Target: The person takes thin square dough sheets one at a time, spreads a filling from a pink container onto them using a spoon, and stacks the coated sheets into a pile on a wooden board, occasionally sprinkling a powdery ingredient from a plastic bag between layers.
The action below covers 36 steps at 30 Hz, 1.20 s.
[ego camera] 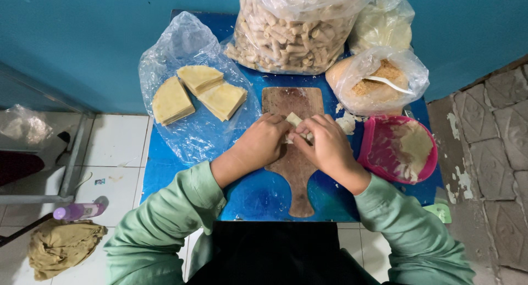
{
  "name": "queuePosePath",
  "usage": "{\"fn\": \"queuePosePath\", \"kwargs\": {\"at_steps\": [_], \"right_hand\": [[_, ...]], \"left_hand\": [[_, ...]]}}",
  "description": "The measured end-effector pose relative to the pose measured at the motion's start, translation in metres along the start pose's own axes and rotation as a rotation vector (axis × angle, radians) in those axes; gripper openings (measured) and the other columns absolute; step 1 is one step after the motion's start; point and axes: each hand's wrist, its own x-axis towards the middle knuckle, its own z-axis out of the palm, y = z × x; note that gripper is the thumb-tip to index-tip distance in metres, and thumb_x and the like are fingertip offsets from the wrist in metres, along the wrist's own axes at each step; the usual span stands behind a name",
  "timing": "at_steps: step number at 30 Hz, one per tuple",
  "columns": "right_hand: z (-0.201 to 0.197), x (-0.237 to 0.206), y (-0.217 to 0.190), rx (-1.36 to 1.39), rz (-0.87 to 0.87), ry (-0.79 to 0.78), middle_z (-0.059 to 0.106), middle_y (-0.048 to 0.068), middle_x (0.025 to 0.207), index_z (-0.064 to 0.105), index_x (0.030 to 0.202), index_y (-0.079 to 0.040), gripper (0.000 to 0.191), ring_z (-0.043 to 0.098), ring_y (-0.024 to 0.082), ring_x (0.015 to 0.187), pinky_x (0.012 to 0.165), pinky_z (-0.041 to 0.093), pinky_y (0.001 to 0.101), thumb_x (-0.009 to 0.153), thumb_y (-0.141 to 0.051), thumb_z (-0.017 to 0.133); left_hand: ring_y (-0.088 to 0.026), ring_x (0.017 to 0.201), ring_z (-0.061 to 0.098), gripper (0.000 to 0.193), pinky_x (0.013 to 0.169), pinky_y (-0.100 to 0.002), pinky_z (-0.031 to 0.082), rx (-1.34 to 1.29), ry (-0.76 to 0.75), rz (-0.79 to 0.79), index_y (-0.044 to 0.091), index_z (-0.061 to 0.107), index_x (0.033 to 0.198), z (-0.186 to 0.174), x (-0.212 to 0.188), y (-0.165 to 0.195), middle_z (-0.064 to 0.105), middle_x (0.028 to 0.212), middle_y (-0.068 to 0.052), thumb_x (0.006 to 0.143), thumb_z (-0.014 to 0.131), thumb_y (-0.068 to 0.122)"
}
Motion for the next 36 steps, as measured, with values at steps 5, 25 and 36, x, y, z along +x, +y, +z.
{"fn": "queuePosePath", "kwargs": {"at_steps": [5,25,36], "right_hand": [[-0.002,-0.002,0.001,0.009,-0.033,-0.002,0.065,0.011,0.092,0.068,0.092,-0.006,0.027,0.059,0.035,0.09,0.079,0.048,0.0442,0.078,-0.023,0.083],[-0.005,0.001,0.017,0.079,-0.086,-0.044,0.068,0.01,0.088,0.076,0.096,-0.006,0.013,0.059,0.033,0.085,0.077,0.049,0.0415,0.085,-0.012,0.078],[0.007,0.009,0.036,0.385,0.436,-0.191,0.069,0.006,0.084,0.072,0.092,-0.008,0.011,0.063,0.027,0.074,0.067,0.05,0.0384,0.087,-0.016,0.077]], "left_hand": [[-0.04,0.093,0.063,0.029,0.087,-0.047,0.051,0.012,-0.003,-0.023,0.001,0.068,0.098,0.002,0.0,0.002,0.067,0.094,-0.018,0.071,0.075,0.009],[-0.04,0.091,0.063,0.017,0.084,-0.048,0.051,0.071,0.082,0.011,0.002,0.064,0.094,0.012,-0.001,0.0,0.065,0.092,-0.019,0.087,0.068,0.016],[-0.041,0.083,0.069,0.005,0.073,-0.049,0.056,-0.163,0.024,-0.354,0.008,0.071,0.088,0.012,0.011,-0.013,0.071,0.085,-0.018,0.084,0.069,0.012]]}}
